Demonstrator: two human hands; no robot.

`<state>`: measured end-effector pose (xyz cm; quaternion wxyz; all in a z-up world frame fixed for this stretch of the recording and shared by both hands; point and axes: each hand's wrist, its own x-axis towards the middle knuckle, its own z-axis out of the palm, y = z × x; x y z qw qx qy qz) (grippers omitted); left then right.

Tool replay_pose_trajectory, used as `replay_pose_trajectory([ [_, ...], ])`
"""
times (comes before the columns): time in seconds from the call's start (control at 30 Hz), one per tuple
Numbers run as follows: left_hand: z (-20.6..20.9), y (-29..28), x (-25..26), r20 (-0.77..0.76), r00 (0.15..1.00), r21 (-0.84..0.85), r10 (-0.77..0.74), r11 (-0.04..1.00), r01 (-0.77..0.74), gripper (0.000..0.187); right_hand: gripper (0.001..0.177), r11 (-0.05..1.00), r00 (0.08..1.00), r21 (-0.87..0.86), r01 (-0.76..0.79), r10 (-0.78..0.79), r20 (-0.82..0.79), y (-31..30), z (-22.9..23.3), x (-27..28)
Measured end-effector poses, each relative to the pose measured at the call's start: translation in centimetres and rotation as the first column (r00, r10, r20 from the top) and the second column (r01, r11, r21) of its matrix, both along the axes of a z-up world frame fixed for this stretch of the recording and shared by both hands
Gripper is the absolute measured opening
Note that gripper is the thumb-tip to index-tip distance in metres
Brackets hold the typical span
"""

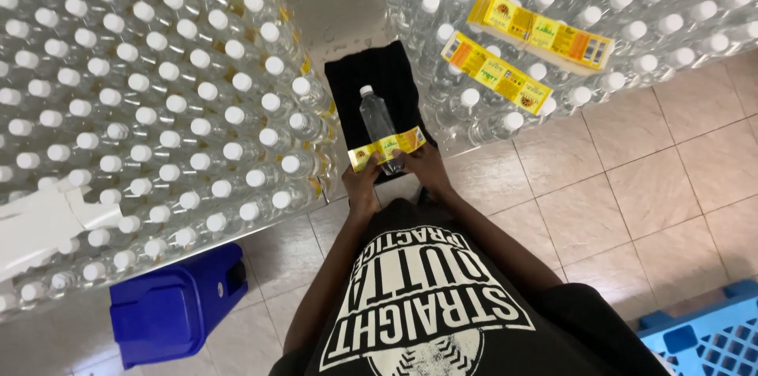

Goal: Manually applying adhesive labels to plastic water bottles in a production environment.

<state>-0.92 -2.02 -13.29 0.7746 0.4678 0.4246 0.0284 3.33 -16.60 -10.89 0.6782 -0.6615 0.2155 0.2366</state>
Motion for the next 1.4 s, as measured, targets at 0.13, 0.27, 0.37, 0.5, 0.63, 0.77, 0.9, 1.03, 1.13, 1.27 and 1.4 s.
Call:
replay_pose_trajectory([
  [0.13,0.4,-0.3,0.0,-0.019,1.0,-0.061,0.015,0.998,-0.016,0.046,0.061,0.97,0.997,0.236,0.064,-0.05,-0.066,0.6,2.9,-0.3],
  [0.27,2.4,-0.6,0.3,0.005,0.999,-0.099,0.036,0.994,-0.036,0.046,0.066,0.965,0.997,0.249,0.078,-0.072,-0.033,0.1,3.5,-0.2],
  [0.37,3.9,-0.2,0.0,0.123,0.992,-0.158,-0.016,0.987,0.035,0.053,0.075,0.965,0.995,0.242,0.099,-0.1,-0.01,-0.7,5.4,-0.4],
  [0.5,6.9,1.7,0.2,0.361,0.913,-0.071,-0.19,0.971,0.23,0.075,0.064,0.979,0.988,0.201,0.036,-0.065,0.141,-2.4,7.2,-0.5],
  [0.63,11.0,4.0,2.1,0.494,0.783,0.194,-0.378,0.926,0.325,0.096,0.055,0.975,0.96,0.188,-0.117,0.063,0.273,-3.7,9.4,-1.0],
  [0.77,14.5,2.9,3.4,0.52,0.776,0.088,-0.357,0.926,0.367,0.109,0.06,0.955,0.95,0.257,-0.15,0.067,0.306,-3.2,8.8,-1.9],
  [0.9,15.1,1.3,4.1,0.404,0.913,-0.05,-0.052,0.996,0.079,0.078,0.087,0.966,0.958,0.24,-0.095,0.022,0.287,-2.3,9.6,-1.7],
  [1.03,13.8,0.3,4.6,0.308,0.95,0.097,0.046,0.992,-0.08,0.07,0.085,0.911,0.607,-0.41,0.034,0.307,0.733,-2.9,9.7,-2.6],
  [1.13,15.0,-1.1,3.8,0.305,0.952,0.066,0.029,0.996,-0.052,0.064,0.075,0.825,0.456,-0.56,-0.072,0.527,0.718,-0.8,9.9,-4.3],
  [1.27,15.9,-2.7,3.2,0.352,0.936,0.04,0.019,0.999,-0.035,0.065,0.075,0.776,0.395,-0.631,0.024,0.572,0.719,-0.3,9.2,-3.1],
  [1.4,16.2,-3.3,2.3,0.36,0.931,0.109,-0.061,0.994,0.023,0.07,0.084,0.808,0.537,-0.583,-0.082,0.529,0.658,-1.2,8.1,-2.4],
])
